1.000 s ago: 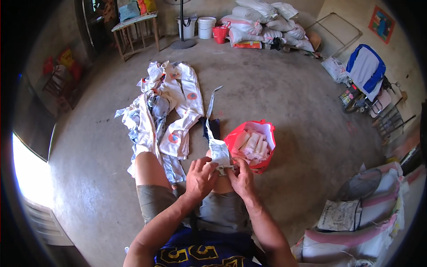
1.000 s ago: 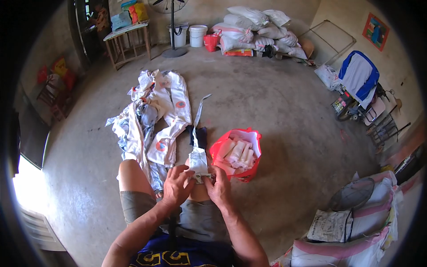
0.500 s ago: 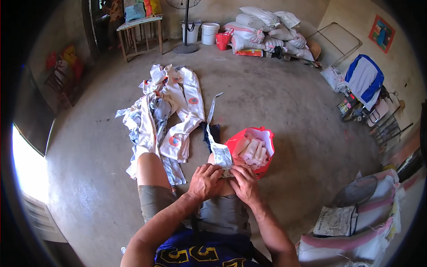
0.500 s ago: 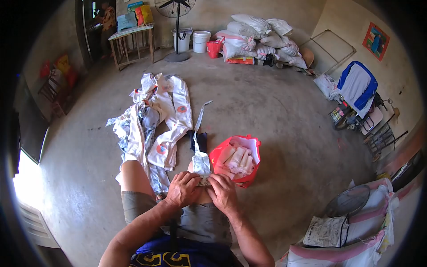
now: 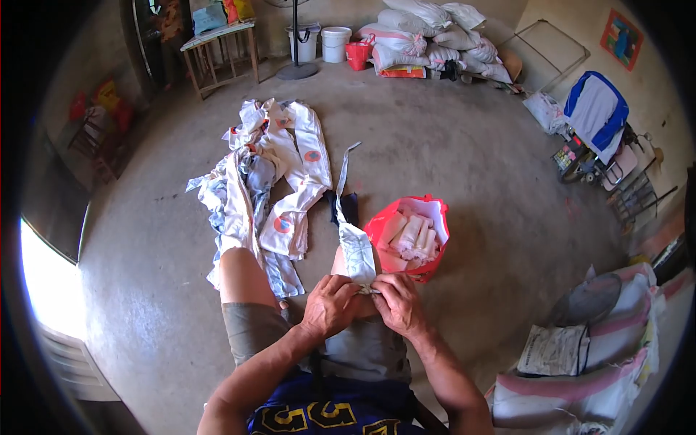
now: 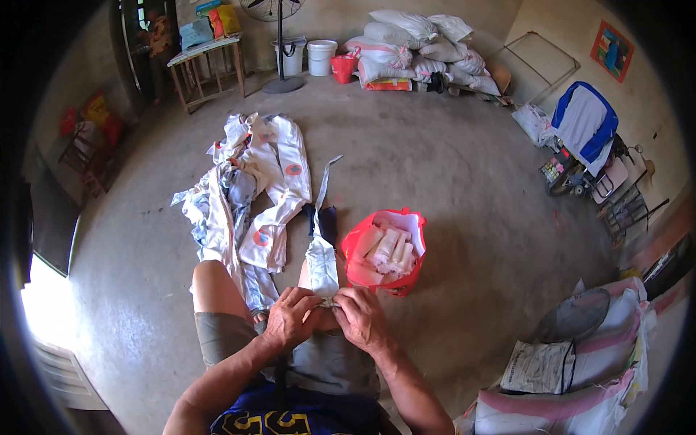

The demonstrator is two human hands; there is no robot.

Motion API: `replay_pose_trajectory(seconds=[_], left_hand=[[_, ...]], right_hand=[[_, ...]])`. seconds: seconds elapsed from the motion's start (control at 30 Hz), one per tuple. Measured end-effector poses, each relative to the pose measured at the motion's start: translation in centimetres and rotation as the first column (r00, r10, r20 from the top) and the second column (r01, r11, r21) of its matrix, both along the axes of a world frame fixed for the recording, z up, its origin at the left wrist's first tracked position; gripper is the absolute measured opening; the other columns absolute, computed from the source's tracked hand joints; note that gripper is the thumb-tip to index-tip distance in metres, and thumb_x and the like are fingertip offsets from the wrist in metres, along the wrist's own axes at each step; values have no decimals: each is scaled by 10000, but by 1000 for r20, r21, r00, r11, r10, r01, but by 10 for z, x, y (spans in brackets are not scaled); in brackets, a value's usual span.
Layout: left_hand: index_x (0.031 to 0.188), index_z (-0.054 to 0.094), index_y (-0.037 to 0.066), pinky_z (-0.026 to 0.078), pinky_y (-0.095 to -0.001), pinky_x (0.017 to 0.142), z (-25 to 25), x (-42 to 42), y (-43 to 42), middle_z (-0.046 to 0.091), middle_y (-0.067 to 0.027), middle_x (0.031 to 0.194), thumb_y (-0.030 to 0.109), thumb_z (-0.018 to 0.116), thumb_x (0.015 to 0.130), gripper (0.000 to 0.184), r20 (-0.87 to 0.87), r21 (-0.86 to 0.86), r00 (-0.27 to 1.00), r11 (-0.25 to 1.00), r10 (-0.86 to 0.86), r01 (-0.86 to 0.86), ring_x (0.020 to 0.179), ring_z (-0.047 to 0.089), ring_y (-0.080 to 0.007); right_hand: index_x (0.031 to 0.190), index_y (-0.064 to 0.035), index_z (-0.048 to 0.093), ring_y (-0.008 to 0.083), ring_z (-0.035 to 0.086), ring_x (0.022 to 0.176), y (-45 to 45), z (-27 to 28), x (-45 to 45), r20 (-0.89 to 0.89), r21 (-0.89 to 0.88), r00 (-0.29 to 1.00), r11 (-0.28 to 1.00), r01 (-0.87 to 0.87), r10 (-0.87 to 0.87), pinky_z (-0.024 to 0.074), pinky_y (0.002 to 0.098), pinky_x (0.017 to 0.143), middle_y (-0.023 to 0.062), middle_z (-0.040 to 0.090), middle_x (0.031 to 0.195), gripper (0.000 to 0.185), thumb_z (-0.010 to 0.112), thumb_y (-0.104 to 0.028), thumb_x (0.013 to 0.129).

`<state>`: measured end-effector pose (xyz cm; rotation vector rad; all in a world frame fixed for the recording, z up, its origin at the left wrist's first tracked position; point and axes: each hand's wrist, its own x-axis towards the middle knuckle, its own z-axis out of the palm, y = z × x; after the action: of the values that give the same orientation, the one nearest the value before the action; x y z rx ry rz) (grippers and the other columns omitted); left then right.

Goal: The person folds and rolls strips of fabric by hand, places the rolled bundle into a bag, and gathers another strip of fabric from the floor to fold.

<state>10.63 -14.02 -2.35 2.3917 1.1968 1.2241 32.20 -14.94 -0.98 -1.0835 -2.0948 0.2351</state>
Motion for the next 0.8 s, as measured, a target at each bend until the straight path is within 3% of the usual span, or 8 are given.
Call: replay_pose_trajectory(seconds=[0.17, 0.27, 0.3, 0.5, 0.6, 0.7, 0.77, 0.8], left_hand=[[1083, 701, 36, 567, -454, 765, 0, 1, 8, 714, -158, 945, 118, 788, 876, 238, 67, -133, 995, 989, 74, -65, 853, 689, -350], [1107, 692, 25, 563, -428, 709, -2, 4, 13, 712, -160, 886, 159, 803, 896, 274, 134, -320, 978, 941, 160, -110, 775, 691, -314], [1120, 684, 22, 552, -403, 666, -2, 5, 15, 715, -152, 872, 192, 816, 901, 307, 118, -332, 976, 934, 182, -134, 740, 687, -274], [1113, 686, 34, 548, -394, 661, -5, 9, 22, 685, -131, 890, 202, 825, 887, 314, 157, -379, 962, 913, 224, -151, 717, 669, -260], [1084, 701, 58, 554, -404, 708, -12, 10, 24, 677, -111, 976, 183, 829, 866, 282, 137, -316, 959, 928, 248, -195, 789, 667, -272], [1068, 721, 93, 549, -417, 787, -13, 5, 27, 677, -78, 1065, 149, 816, 841, 253, -20, 117, 986, 980, 165, -161, 919, 660, -283], [1064, 730, 108, 538, -423, 830, -10, 6, 23, 676, -58, 1092, 131, 805, 829, 248, -119, 151, 984, 982, 132, -114, 989, 647, -290], [1062, 735, 115, 533, -427, 851, -10, 4, 19, 676, -48, 1106, 122, 799, 823, 248, -168, 170, 978, 981, 122, -93, 1024, 640, -293]], right_hand=[[1262, -14, 629, 374, 648, 1052, 8, -16, -2, -108, -55, 993, 997, 48, -54, 516, 483, 948, 166, 676, 1079, 375, 756, -87, 917], [1297, -5, 613, 383, 666, 1007, 10, -9, -12, -159, -130, 977, 984, 119, -139, 535, 471, 910, 195, 678, 1046, 388, 745, -94, 943], [1301, -6, 610, 380, 671, 1000, 11, -10, -13, -167, -157, 973, 978, 134, -160, 540, 466, 898, 196, 679, 1045, 388, 743, -99, 949], [1310, -3, 591, 357, 685, 944, 19, -32, -22, -262, -243, 919, 942, 231, -293, 560, 447, 835, 203, 670, 1060, 412, 758, -134, 956], [1287, 1, 590, 346, 681, 907, 21, -42, -25, -294, -297, 888, 917, 267, -354, 563, 439, 814, 198, 656, 1071, 415, 775, -135, 941], [1260, 1, 591, 343, 677, 896, 23, -41, -27, -302, -333, 871, 899, 285, -388, 564, 430, 804, 191, 643, 1077, 403, 784, -115, 926], [1247, -5, 595, 343, 674, 919, 24, -40, -27, -257, -346, 875, 884, 314, -411, 564, 425, 808, 183, 637, 1078, 396, 788, -96, 914], [1244, -9, 597, 345, 670, 943, 24, -38, -26, -255, -257, 887, 911, 322, -386, 561, 425, 817, 181, 636, 1084, 398, 789, -87, 904]])
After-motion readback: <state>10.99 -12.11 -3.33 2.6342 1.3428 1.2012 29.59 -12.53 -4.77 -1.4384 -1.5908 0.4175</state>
